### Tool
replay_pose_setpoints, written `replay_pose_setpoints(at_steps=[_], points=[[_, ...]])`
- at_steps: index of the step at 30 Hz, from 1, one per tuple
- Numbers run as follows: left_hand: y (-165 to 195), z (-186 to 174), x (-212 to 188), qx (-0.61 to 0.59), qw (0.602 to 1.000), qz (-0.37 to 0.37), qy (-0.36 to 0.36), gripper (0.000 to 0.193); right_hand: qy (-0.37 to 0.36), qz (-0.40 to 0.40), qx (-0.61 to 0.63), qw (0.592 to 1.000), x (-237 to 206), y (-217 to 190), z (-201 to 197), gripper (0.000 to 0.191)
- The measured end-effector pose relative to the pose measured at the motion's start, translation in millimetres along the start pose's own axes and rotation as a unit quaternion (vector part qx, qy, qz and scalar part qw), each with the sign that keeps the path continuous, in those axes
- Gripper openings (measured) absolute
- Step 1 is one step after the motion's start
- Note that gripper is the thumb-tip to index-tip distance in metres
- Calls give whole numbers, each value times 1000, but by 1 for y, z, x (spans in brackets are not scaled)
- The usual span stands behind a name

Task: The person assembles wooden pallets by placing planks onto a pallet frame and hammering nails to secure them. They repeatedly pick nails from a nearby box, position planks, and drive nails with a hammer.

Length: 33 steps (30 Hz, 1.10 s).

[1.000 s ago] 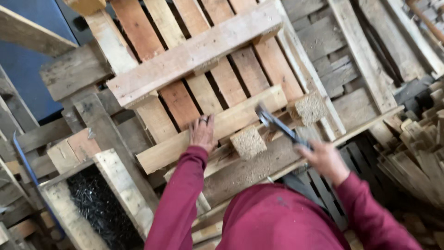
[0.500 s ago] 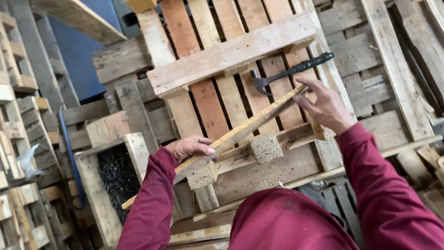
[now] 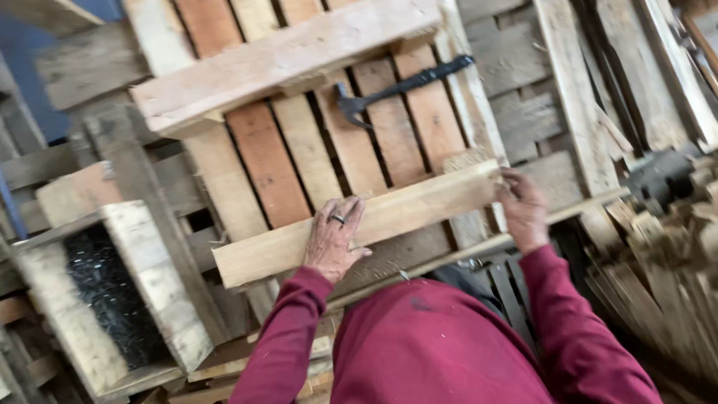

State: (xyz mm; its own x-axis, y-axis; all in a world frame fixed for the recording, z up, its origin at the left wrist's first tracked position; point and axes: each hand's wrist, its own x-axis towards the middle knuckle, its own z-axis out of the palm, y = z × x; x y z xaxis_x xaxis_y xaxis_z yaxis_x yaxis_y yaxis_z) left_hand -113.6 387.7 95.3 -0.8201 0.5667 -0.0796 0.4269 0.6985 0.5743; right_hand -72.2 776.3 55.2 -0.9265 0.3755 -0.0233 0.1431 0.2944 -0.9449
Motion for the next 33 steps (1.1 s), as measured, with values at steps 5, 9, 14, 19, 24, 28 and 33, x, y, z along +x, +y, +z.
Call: replay_pose_setpoints(at_steps=[5,9,14,19,24,28,33], points=[[3,50,-5,57,998,-18,26,112,36,126,47,990,-15,31,-9,42],[4,48,-4,77,996,-50,16,106,5,217,20,976,-4,32,-22,29],[25,36,10,72,989,-125,-18,110,-47,37,-144,988,22,37,-36,26],[29,40,9,77,987,-139,-29,108,-68,246,36,966,29,33,-35,32],[34,43,7,81,984,-159,-19,106,-62,174,-5,983,17,29,-36,31],[46,43,14,119,975,-182,-48,107,-64,117,-39,990,12,47,-41,29],[94,69,55,116,976,-172,-63,122,-41,74,-86,993,8,52,-29,29]])
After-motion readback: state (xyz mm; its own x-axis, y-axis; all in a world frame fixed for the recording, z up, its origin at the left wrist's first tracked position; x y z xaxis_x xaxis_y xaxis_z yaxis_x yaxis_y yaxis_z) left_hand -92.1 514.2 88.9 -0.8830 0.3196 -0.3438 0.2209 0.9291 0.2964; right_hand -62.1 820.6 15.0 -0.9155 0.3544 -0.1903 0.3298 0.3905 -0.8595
